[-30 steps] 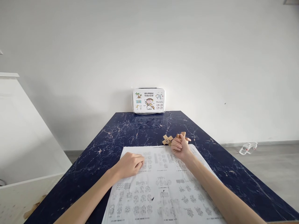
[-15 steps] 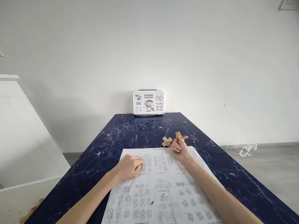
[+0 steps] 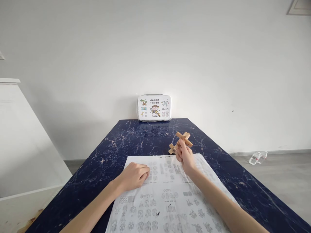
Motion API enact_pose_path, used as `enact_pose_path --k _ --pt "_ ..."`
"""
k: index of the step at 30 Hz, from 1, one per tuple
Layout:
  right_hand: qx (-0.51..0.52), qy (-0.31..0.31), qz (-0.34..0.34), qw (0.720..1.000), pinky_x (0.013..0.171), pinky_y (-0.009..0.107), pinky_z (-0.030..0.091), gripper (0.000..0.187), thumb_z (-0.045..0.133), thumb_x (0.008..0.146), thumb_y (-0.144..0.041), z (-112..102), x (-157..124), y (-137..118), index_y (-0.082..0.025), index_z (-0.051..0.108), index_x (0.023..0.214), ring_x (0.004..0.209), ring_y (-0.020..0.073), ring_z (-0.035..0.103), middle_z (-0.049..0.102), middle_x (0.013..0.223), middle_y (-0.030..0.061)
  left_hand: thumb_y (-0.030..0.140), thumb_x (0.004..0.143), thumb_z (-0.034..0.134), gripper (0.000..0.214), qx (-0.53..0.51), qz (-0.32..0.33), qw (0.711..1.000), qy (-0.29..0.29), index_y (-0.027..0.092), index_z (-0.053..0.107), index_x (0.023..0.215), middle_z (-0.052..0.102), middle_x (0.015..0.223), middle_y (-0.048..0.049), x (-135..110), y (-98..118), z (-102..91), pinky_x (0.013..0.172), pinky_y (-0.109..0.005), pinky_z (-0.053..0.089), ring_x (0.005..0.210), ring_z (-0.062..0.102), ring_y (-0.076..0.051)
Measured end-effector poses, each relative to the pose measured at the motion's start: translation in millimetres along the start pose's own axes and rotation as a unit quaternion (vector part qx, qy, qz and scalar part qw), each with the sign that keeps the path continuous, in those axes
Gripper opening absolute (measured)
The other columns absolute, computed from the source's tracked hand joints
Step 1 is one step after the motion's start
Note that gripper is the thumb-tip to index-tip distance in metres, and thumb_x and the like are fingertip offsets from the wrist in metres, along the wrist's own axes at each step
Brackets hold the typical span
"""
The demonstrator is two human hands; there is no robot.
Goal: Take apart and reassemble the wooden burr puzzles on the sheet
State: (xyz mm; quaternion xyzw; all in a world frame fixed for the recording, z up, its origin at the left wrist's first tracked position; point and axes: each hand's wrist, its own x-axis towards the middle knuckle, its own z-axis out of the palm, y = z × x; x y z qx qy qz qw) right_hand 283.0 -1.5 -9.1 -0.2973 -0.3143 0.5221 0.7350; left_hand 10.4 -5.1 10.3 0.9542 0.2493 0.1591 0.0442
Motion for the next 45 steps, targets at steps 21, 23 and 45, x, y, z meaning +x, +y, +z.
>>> enact_pose_path --k 21,23,45 --pt "-0.502 -0.303 -0.15 0.796 0.052 0.029 0.018 0.037 0.054 0.1 -0.03 21 -37 21 -0.022 0.041 0.067 0.047 0.0101 0.028 0.039 0.054 -0.0054 0.034 0.106 0.041 0.04 -0.233 -0.146 0.95 0.147 0.024 0.039 0.145 0.052 0.143 -0.0154 -1 3 -4.6 0.103 -0.046 0.05 0.124 0.056 -0.027" --pt "-0.512 -0.321 -0.152 0.782 0.053 0.028 0.02 0.033 0.051 0.103 -0.031 22 -38 18 -0.022 0.046 0.071 0.048 0.0101 0.031 0.042 0.056 -0.0053 0.038 0.104 0.048 0.051 -0.273 -0.133 0.945 0.123 0.028 0.034 0.152 0.044 0.154 -0.0152 -2 5 -3.9 0.109 -0.049 0.047 0.135 0.051 -0.03" --pt "-0.569 -0.342 -0.133 0.736 0.06 0.028 0.028 0.022 0.042 0.105 -0.029 22 -39 14 -0.022 0.046 0.084 0.058 0.0142 0.045 0.058 0.07 0.0 0.052 0.068 0.091 0.088 -0.292 -0.203 0.931 0.079 0.03 0.052 0.143 0.059 0.145 -0.0105 7 11 -15.5 0.113 -0.055 0.043 0.129 0.058 -0.035"
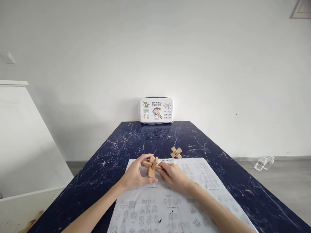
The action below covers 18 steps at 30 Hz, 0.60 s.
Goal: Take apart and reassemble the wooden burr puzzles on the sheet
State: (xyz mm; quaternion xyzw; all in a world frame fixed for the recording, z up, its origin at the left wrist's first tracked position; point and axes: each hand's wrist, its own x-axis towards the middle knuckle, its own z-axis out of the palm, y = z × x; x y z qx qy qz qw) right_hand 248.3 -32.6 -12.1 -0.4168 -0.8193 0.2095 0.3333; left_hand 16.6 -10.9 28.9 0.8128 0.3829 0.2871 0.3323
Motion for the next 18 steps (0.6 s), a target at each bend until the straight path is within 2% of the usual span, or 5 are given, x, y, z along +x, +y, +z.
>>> enact_pose_path --k 5,11,18 --pt "-0.006 0.006 0.006 1.0 0.058 0.028 0.026 0.025 0.041 0.105 -0.031 1 -1 -10 -0.023 0.041 0.081 0.057 0.0137 0.043 0.056 0.069 -0.0006 0.052 0.064 0.093 0.089 -0.019 0.0 1.0 -0.001 0.03 0.054 0.142 0.064 0.139 -0.0101 -2 2 1.2 0.113 -0.055 0.044 0.128 0.06 -0.036" --pt "-0.013 0.009 -0.002 1.0 0.058 0.028 0.026 0.027 0.04 0.105 -0.031 3 -3 -10 -0.023 0.041 0.08 0.055 0.0129 0.043 0.054 0.067 -0.001 0.049 0.062 0.095 0.098 -0.017 -0.002 1.0 0.011 0.03 0.05 0.147 0.062 0.142 -0.0112 -2 1 3.2 0.116 -0.055 0.04 0.13 0.058 -0.037" --pt "-0.097 0.002 -0.023 0.995 0.057 0.028 0.023 0.025 0.038 0.107 -0.033 4 -4 0 -0.022 0.046 0.086 0.056 0.0138 0.042 0.059 0.073 0.0019 0.051 0.058 0.096 0.103 -0.001 0.011 1.0 0.008 0.03 0.049 0.147 0.062 0.143 -0.0116 -2 0 3.3 0.111 -0.054 0.045 0.128 0.06 -0.037"
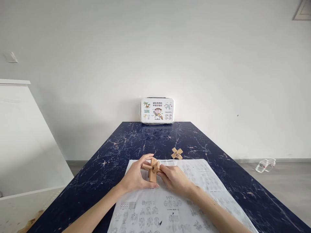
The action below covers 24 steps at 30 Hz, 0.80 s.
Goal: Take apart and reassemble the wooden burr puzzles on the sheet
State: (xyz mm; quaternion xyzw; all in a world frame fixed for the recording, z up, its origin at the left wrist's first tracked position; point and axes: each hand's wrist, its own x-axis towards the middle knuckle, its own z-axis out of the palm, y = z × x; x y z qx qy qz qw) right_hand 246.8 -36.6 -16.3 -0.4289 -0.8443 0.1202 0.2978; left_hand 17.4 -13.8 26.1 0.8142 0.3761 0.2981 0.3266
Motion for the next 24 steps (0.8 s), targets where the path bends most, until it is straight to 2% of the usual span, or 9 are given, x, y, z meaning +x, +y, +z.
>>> enact_pose_path --k 6,10,17,24 --pt "-0.034 -0.004 -0.012 0.999 0.057 0.028 0.023 0.023 0.038 0.107 -0.03 0 -2 0 -0.022 0.047 0.088 0.056 0.0142 0.046 0.062 0.075 0.0026 0.05 0.056 0.096 0.097 -0.004 0.009 1.0 0.003 0.031 0.054 0.142 0.064 0.14 -0.0094 -1 0 2.2 0.106 -0.051 0.051 0.124 0.064 -0.036" --pt "-0.068 -0.019 -0.01 0.997 0.056 0.028 0.022 0.022 0.037 0.107 -0.027 2 -3 2 -0.022 0.048 0.088 0.054 0.0144 0.046 0.063 0.074 0.0025 0.05 0.057 0.096 0.093 0.005 0.012 1.0 -0.016 0.031 0.056 0.139 0.068 0.133 -0.0077 0 -1 2.3 0.102 -0.05 0.053 0.119 0.066 -0.034" --pt "-0.109 -0.037 -0.013 0.993 0.055 0.029 0.02 0.023 0.04 0.108 -0.028 6 -3 10 -0.021 0.049 0.088 0.051 0.0142 0.044 0.062 0.07 0.0015 0.051 0.055 0.096 0.097 0.007 0.0 1.0 -0.017 0.031 0.056 0.14 0.067 0.136 -0.0079 -1 0 0.5 0.106 -0.05 0.051 0.123 0.064 -0.035" --pt "-0.02 -0.031 0.012 0.999 0.055 0.027 0.024 0.028 0.042 0.108 -0.031 0 -2 0 -0.022 0.046 0.082 0.051 0.0126 0.039 0.054 0.063 -0.0024 0.052 0.056 0.096 0.098 -0.014 -0.034 0.999 -0.026 0.03 0.057 0.142 0.061 0.146 -0.0101 0 -3 -2.8 0.117 -0.054 0.04 0.134 0.057 -0.038"
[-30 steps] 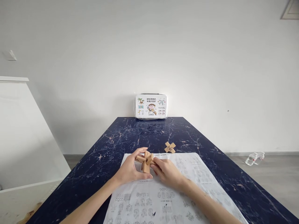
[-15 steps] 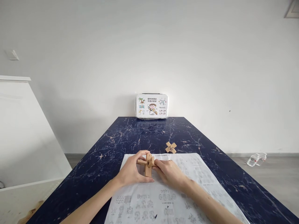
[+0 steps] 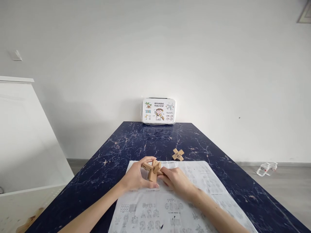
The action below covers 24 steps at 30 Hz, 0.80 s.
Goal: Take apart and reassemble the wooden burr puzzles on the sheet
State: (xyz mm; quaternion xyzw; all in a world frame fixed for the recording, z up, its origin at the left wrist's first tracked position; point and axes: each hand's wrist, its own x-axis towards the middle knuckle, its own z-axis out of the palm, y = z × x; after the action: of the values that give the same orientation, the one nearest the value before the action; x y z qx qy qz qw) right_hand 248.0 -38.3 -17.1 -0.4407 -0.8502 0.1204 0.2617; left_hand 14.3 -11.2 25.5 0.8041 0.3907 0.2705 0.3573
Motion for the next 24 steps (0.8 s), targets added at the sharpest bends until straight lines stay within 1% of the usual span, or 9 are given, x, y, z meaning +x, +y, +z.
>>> enact_pose_path --k 3,7,9,11,12,17,21,23,24 --pt "0.031 0.005 0.002 1.0 0.055 0.027 0.024 0.029 0.042 0.108 -0.033 0 1 -1 -0.023 0.044 0.081 0.051 0.0122 0.038 0.052 0.062 -0.003 0.052 0.059 0.095 0.097 -0.029 -0.003 1.0 -0.008 0.03 0.054 0.145 0.057 0.151 -0.0112 1 -3 -1.9 0.12 -0.055 0.038 0.14 0.051 -0.038" --pt "0.027 -0.002 -0.002 1.0 0.055 0.027 0.023 0.028 0.043 0.107 -0.035 2 1 2 -0.023 0.044 0.082 0.05 0.0122 0.035 0.05 0.062 -0.0034 0.052 0.058 0.096 0.101 -0.024 -0.001 1.0 -0.016 0.031 0.052 0.147 0.055 0.153 -0.0125 1 -1 -3.6 0.12 -0.058 0.035 0.144 0.047 -0.04" --pt "0.018 -0.008 -0.012 1.0 0.055 0.028 0.022 0.026 0.043 0.107 -0.034 3 1 2 -0.022 0.047 0.084 0.051 0.0123 0.034 0.052 0.064 -0.0027 0.051 0.057 0.097 0.105 -0.024 -0.002 0.999 -0.023 0.032 0.049 0.148 0.054 0.153 -0.0141 0 2 -3.8 0.118 -0.059 0.039 0.138 0.053 -0.039" --pt "0.01 -0.017 -0.024 1.0 0.056 0.028 0.022 0.024 0.042 0.107 -0.033 3 1 0 -0.022 0.05 0.087 0.052 0.0123 0.033 0.054 0.066 -0.002 0.051 0.057 0.098 0.109 -0.031 0.002 0.999 -0.024 0.031 0.046 0.15 0.054 0.153 -0.0159 -1 6 -3.2 0.113 -0.056 0.044 0.131 0.059 -0.037" --pt "0.008 -0.021 -0.029 0.999 0.056 0.028 0.022 0.024 0.042 0.107 -0.032 2 2 -1 -0.021 0.052 0.089 0.052 0.012 0.032 0.054 0.066 -0.002 0.051 0.057 0.098 0.109 -0.032 0.007 0.999 -0.021 0.03 0.046 0.15 0.054 0.153 -0.0165 -1 8 -2.8 0.112 -0.055 0.045 0.13 0.059 -0.037" --pt "0.022 -0.03 -0.032 0.999 0.055 0.027 0.022 0.024 0.04 0.107 -0.031 -1 2 -11 -0.02 0.056 0.091 0.05 0.0104 0.031 0.051 0.064 -0.0032 0.051 0.056 0.098 0.106 -0.032 0.049 0.998 0.01 0.031 0.05 0.148 0.052 0.154 -0.0143 -3 14 -1.7 0.116 -0.051 0.041 0.144 0.047 -0.038" --pt "0.02 -0.028 -0.029 0.999 0.056 0.027 0.022 0.024 0.042 0.106 -0.031 -2 3 -14 -0.02 0.055 0.089 0.051 0.0104 0.034 0.053 0.066 -0.0025 0.055 0.059 0.096 0.101 -0.103 0.077 0.991 0.038 0.03 0.05 0.146 0.052 0.154 -0.014 -1 10 -2.8 0.117 -0.049 0.041 0.146 0.044 -0.038" --pt "0.015 -0.025 -0.023 0.999 0.057 0.026 0.023 0.026 0.043 0.106 -0.032 -1 2 -13 -0.021 0.053 0.085 0.053 0.0107 0.037 0.054 0.067 -0.0019 0.058 0.063 0.093 0.098 -0.144 0.088 0.984 0.065 0.027 0.05 0.146 0.053 0.153 -0.0151 2 6 -4.5 0.116 -0.048 0.042 0.145 0.046 -0.038" --pt "0.015 -0.023 -0.02 0.999 0.057 0.026 0.024 0.026 0.044 0.106 -0.032 0 2 -13 -0.021 0.052 0.084 0.054 0.0108 0.037 0.053 0.067 -0.002 0.059 0.067 0.09 0.094 -0.154 0.082 0.981 0.086 0.027 0.049 0.146 0.053 0.153 -0.0151 3 5 -5.8 0.116 -0.047 0.043 0.144 0.048 -0.038"
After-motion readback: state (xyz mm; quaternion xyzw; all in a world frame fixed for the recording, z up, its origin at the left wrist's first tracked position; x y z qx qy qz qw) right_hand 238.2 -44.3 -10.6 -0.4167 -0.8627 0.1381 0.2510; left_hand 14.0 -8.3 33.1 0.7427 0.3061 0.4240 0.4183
